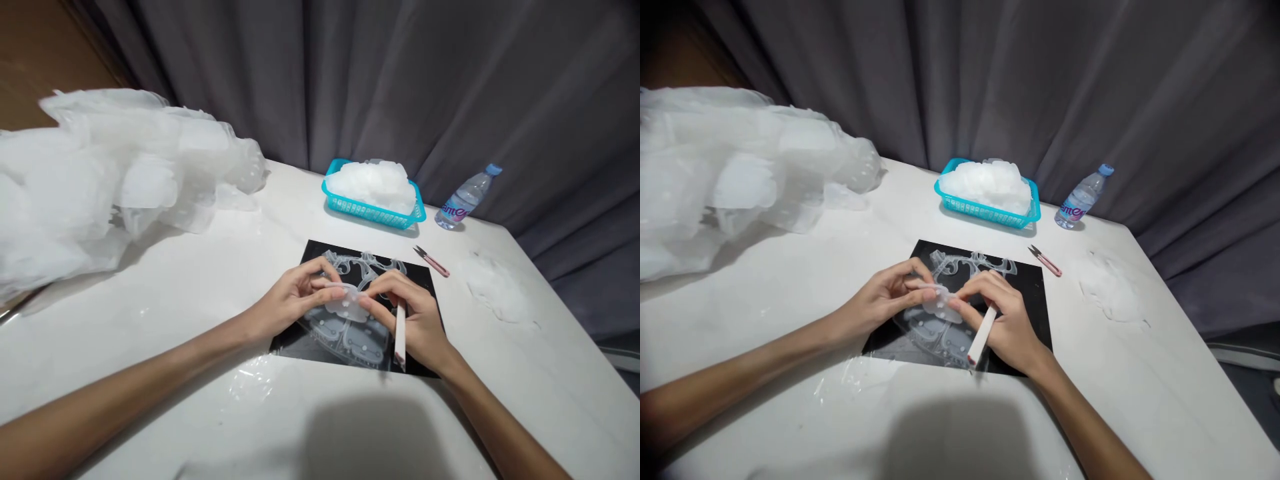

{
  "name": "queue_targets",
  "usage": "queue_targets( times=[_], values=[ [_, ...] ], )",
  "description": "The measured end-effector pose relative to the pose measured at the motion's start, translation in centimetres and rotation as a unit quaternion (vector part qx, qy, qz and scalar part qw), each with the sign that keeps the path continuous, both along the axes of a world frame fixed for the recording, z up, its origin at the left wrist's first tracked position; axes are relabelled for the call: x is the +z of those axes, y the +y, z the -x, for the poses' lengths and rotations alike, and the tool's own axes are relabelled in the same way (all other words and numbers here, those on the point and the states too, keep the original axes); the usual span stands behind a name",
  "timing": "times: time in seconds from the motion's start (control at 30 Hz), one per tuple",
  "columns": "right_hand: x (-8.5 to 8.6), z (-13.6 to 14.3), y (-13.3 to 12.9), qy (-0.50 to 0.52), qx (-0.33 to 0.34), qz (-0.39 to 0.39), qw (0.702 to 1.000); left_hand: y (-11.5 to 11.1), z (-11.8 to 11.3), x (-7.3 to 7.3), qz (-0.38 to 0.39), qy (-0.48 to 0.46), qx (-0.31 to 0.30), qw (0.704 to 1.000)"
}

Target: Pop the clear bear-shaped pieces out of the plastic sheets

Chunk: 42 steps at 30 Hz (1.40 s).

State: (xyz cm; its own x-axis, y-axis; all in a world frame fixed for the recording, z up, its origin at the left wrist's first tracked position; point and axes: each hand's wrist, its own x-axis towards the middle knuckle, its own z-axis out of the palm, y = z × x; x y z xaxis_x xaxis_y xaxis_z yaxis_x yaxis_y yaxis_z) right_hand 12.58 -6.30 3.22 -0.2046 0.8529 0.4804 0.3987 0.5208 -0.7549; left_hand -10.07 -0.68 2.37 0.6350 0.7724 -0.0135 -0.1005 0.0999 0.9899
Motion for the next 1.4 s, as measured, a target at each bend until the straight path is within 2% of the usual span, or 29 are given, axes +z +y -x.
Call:
queue_targets(
  times=[0.4,0.63,0.87,1.03,1.2,1.4],
  values=[
    [-1.1,0.6,-0.2,0.023,-0.026,0.032,0.999,0.2,-0.3,-0.2,-0.016,-0.020,0.008,1.000],
    [-1.6,0.4,-0.1,0.032,-0.043,0.049,0.997,0.1,-0.3,-0.8,0.019,-0.047,-0.007,0.999],
    [-2.2,0.5,0.1,0.029,-0.069,0.063,0.995,-0.1,-0.6,-1.2,0.015,-0.035,0.042,0.998],
    [-2.9,0.3,0.6,0.017,-0.081,0.076,0.994,-0.9,-0.3,-0.8,-0.068,0.038,0.113,0.991],
    [-3.6,0.5,0.6,0.001,-0.065,0.080,0.995,-2.2,-0.2,-0.5,-0.210,0.108,0.194,0.952],
    [-3.8,0.9,0.5,-0.036,-0.072,0.027,0.996,-2.4,-0.1,-0.8,-0.284,0.139,0.227,0.921]
  ],
)
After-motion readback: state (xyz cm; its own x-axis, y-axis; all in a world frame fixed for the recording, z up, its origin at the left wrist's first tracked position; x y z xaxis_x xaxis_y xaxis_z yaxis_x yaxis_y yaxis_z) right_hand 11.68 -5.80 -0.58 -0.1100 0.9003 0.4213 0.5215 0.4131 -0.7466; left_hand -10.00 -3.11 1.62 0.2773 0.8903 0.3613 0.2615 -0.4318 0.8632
